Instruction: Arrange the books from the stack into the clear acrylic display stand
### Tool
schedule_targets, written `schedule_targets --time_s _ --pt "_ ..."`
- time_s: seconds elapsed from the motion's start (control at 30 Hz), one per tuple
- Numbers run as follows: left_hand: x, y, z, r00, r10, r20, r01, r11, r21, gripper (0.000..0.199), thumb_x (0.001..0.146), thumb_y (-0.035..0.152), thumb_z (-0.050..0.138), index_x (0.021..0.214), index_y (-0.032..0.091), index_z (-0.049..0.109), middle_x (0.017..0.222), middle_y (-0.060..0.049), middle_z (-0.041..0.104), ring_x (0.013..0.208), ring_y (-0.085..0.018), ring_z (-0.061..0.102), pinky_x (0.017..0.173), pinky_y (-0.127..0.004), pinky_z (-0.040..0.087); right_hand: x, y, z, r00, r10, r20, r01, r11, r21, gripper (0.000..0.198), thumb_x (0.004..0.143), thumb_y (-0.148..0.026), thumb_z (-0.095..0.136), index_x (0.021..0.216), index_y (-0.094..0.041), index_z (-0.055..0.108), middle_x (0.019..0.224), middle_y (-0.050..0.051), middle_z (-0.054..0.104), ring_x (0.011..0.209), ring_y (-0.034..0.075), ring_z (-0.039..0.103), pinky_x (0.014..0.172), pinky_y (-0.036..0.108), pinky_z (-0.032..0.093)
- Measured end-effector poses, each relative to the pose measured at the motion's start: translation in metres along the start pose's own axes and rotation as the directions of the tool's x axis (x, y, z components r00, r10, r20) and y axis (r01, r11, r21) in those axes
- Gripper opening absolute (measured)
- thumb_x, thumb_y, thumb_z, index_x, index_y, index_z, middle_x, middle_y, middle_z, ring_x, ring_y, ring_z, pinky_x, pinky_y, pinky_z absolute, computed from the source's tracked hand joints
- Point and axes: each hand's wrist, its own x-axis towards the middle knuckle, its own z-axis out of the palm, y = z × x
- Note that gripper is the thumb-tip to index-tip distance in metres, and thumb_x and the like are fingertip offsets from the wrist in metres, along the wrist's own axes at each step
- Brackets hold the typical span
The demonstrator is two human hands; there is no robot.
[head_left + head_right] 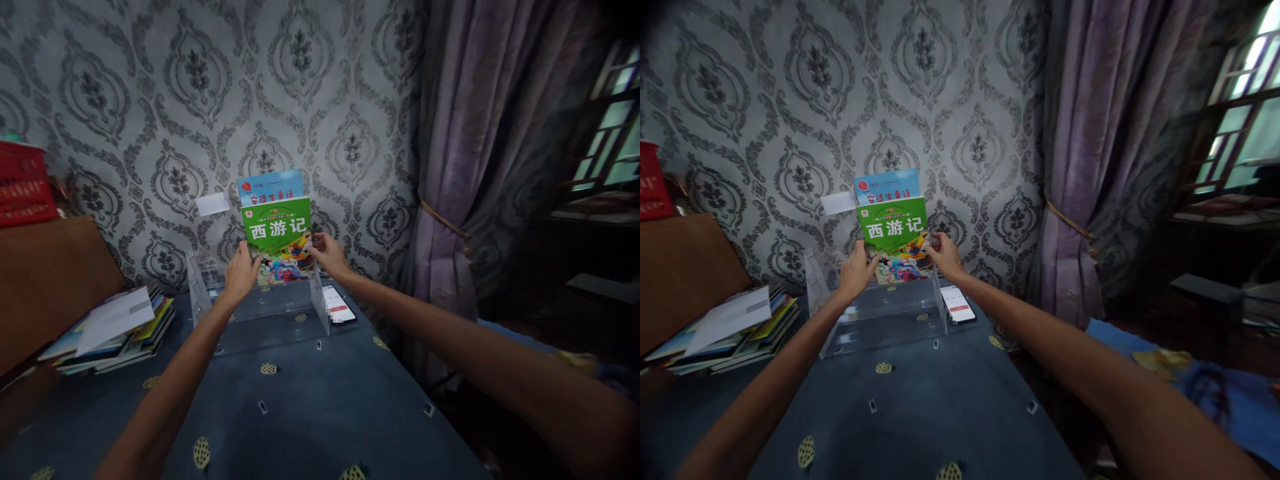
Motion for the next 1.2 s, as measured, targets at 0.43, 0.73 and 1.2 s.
schedule_targets --time_s 0.43,0.73,1.2 --pt "-0.006 0.004 0.000 1.000 -0.014 0.023 0.014 1.000 -0.018 0.041 0.099 0.029 0.050 0.134 0.012 0.036 0.121 -0.019 0.067 0.107 -0.032 0.069 0.081 -0.037 0.051 -0.006 0.003 -0.002 0.999 -0.041 -0.006 0.041 0.999 -0.003 0.049 0.077 -0.039 0.069 0.120 -0.017 0.059 0.093 0.009 0.073 0.085 0.027 0.070 0.080 0.043 0.056" --pt "-0.008 0.005 -0.003 0.996 -0.082 0.032 0.084 0.992 -0.095 0.033 0.104 0.033 0.034 0.130 0.015 0.041 0.110 -0.017 0.071 0.102 -0.032 0.070 0.083 -0.038 0.049 -0.008 -0.006 -0.002 0.995 -0.094 -0.038 0.094 0.996 -0.001 0.048 0.086 -0.044 0.061 0.126 -0.018 0.055 0.105 0.012 0.070 0.094 0.027 0.068 0.083 0.044 0.055" --pt "0.011 -0.002 -0.001 0.988 -0.145 0.047 0.149 0.983 -0.103 0.030 0.105 0.033 0.028 0.113 0.018 0.051 0.096 -0.015 0.072 0.100 -0.030 0.069 0.082 -0.035 0.048 0.009 -0.025 -0.003 0.995 -0.084 -0.046 0.085 0.996 0.004 0.034 0.083 -0.030 0.058 0.114 -0.020 0.068 0.100 0.008 0.072 0.089 0.023 0.068 0.086 0.041 0.054"
